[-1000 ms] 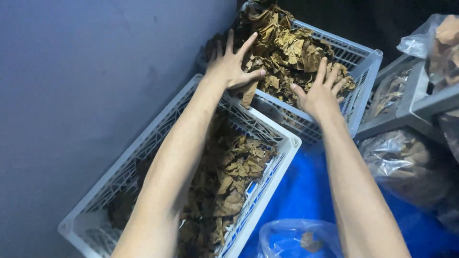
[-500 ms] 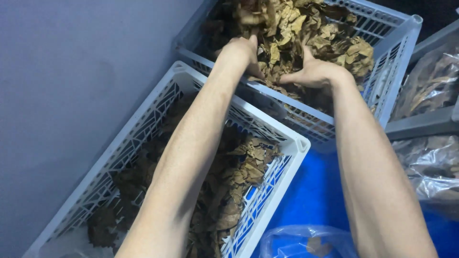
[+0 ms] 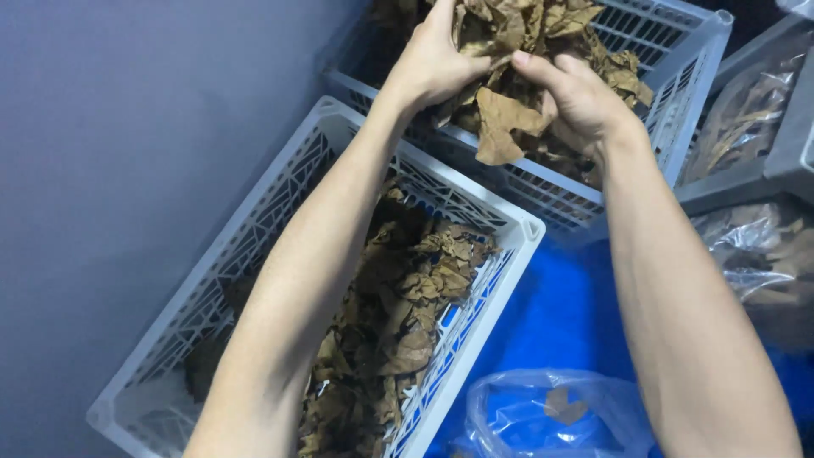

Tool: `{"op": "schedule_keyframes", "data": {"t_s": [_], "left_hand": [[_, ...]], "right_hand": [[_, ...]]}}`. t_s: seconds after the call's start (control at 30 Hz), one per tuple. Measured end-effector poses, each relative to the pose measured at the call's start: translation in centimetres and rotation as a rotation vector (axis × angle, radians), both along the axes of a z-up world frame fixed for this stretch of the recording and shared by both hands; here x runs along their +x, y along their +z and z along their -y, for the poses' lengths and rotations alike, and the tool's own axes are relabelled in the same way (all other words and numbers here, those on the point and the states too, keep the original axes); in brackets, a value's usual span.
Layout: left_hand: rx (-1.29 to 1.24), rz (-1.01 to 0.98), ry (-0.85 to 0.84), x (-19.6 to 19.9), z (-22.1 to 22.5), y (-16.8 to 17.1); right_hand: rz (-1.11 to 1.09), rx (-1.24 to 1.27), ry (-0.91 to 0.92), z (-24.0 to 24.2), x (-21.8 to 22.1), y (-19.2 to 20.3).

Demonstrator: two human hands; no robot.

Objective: Transferring dried leaves from a plastic crate into a clear plastic bag by hand.

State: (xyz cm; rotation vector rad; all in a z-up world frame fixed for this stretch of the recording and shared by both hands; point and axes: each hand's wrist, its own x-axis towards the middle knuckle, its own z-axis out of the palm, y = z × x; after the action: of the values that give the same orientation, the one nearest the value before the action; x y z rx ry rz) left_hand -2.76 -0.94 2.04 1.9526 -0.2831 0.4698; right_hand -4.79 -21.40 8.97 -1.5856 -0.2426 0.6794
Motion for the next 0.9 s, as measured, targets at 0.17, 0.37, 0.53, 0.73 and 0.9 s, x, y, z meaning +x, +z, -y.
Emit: {"op": "schedule_keyframes", "data": {"t_s": [0.17,0.37,0.53,0.73,0.9], "left_hand": [[-0.125,0.147,0.038,-6.3,1.2,6.1],[-0.027,0.043,0.002,-19.2,-0.4,10.9],[0.037,-0.276,0.057,-28.2,-2.6,9.3],[0.208,-0.624,0.083,-36.2,-4.5,5.3],[0.358,-0.874,0.012,-40.9,-4.2,4.6]], "right_hand": [[0.201,0.303,0.045,0.4,-3.4,2.0],[0.319,0.076,0.148,-0.7,-12.6,6.1],[0.132,-0.261,0.199,-3.8,-20.7,6.7],[0.347,-0.345,0.255,-3.7,-28.1,4.8],[0.486,-0.574,0.390,-3.3,-29.6,-2.9]]}}
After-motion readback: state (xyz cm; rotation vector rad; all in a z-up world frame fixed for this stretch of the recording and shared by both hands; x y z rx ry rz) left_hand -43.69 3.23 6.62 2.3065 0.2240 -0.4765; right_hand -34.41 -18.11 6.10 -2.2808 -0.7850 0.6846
